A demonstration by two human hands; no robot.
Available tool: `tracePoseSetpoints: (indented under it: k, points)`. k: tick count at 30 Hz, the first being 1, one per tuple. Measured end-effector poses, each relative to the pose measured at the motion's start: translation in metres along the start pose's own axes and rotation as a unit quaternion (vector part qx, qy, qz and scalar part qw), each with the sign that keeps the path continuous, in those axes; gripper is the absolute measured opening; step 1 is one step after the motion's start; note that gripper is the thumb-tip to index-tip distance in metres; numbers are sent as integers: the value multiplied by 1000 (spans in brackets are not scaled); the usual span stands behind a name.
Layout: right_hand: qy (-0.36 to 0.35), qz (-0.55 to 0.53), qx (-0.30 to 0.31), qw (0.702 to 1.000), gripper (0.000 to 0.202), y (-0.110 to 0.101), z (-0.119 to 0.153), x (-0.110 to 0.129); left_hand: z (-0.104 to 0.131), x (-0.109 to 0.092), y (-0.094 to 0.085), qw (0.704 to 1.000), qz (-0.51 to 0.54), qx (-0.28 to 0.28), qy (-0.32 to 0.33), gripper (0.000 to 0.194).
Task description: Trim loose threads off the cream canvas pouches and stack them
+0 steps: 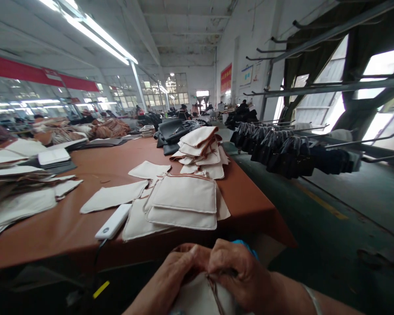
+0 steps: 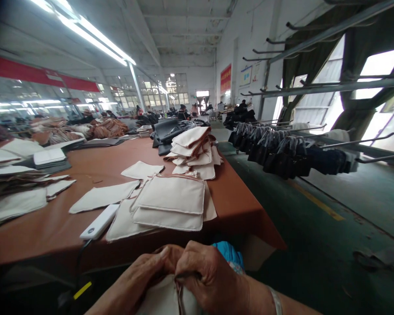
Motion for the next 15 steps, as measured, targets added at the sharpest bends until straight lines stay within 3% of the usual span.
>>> tracePoseSetpoints:
  k: [3,8,11,13,15]
  points:
    - [-29,39,19,999,12,-1,3,0,-6,-6,7,997,33,61,-19,56]
    - [-61,137,40,988,9,1,10,-3,-2,11,4,993,3,75,-95,55]
    - [-72,191,60,977,14,4,14,-3,-1,9,8,990,6,110,-83,52]
    - [-64,163,55,983,16,1,15,-1,-2,-1,12,991,-15,120,-56,50]
    - [-2,64,41,997,18,-7,11,-2,-2,-13,13,991,-71,107,-26,48]
Point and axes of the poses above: each hand's wrist, its own z-axis away from the middle knuckle, its own y-axis out of the palm, x = y × z, the point moved 5 cm from there along -z, towards the middle knuckle, and after that the axes turned 13 degrees about y, right-handed, at the moved point
